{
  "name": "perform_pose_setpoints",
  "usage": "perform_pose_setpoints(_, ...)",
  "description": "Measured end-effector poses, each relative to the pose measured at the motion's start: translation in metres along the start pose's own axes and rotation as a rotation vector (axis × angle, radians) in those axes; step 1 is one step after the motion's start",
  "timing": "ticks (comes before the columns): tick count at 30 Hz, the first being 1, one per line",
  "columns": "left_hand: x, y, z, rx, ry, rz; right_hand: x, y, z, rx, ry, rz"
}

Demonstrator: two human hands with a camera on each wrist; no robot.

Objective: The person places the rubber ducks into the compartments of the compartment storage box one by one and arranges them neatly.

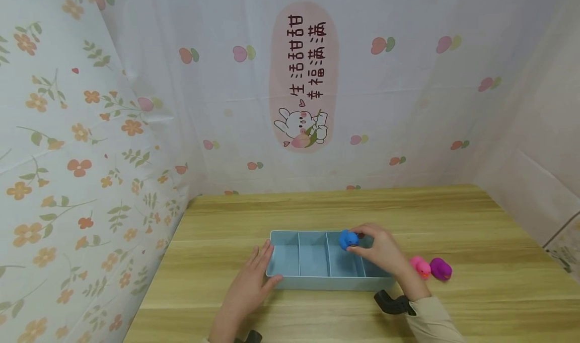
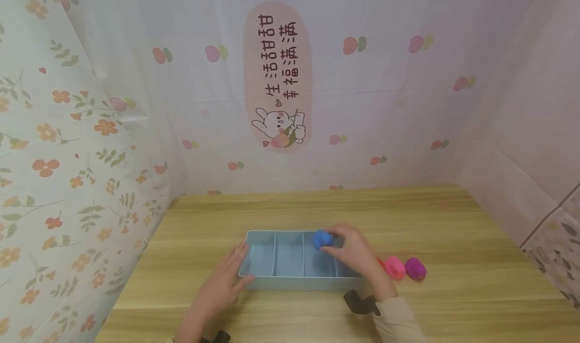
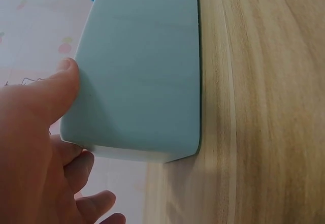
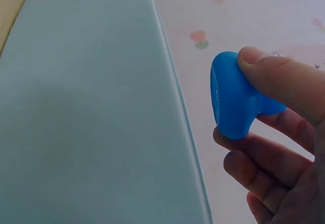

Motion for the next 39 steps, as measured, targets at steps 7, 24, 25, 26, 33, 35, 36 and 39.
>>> perform_pose_setpoints(7,0.001,0.000,-0.001,0.003,0.002,-0.007,0.009,-0.015,0.005,-0.008,0.016,0.019)
perform_pose_setpoints(24,0.001,0.002,-0.002,-0.013,-0.015,-0.011,0.041,-0.048,0.024,0.047,0.037,0.030)
perform_pose_setpoints(25,0.001,0.003,-0.002,-0.017,-0.017,-0.011,0.043,-0.051,0.025,0.056,0.039,0.036)
perform_pose_setpoints(26,0.001,0.003,-0.002,-0.018,-0.018,-0.011,0.045,-0.053,0.027,0.063,0.046,0.039)
perform_pose_setpoints(33,-0.001,0.005,-0.001,-0.017,-0.028,-0.012,0.065,-0.070,0.039,0.092,0.119,0.040)
perform_pose_setpoints(35,-0.002,0.005,-0.001,-0.021,-0.040,-0.009,0.069,-0.074,0.042,0.096,0.130,0.020)
perform_pose_setpoints(36,-0.003,0.005,-0.001,-0.022,-0.044,-0.011,0.071,-0.077,0.043,0.099,0.134,0.010)
perform_pose_setpoints(39,-0.003,0.004,-0.001,-0.021,-0.055,-0.010,0.076,-0.083,0.047,0.100,0.142,-0.037)
Point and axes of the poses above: each hand's wrist, its own z-axis towards the middle knuckle, its own y-axis out of the back of the hand, x = y × z, the point moved 5 cm from there along z, towards the middle knuckle, and after that the axes turned 8 degrees about y, right-handed, at the moved point
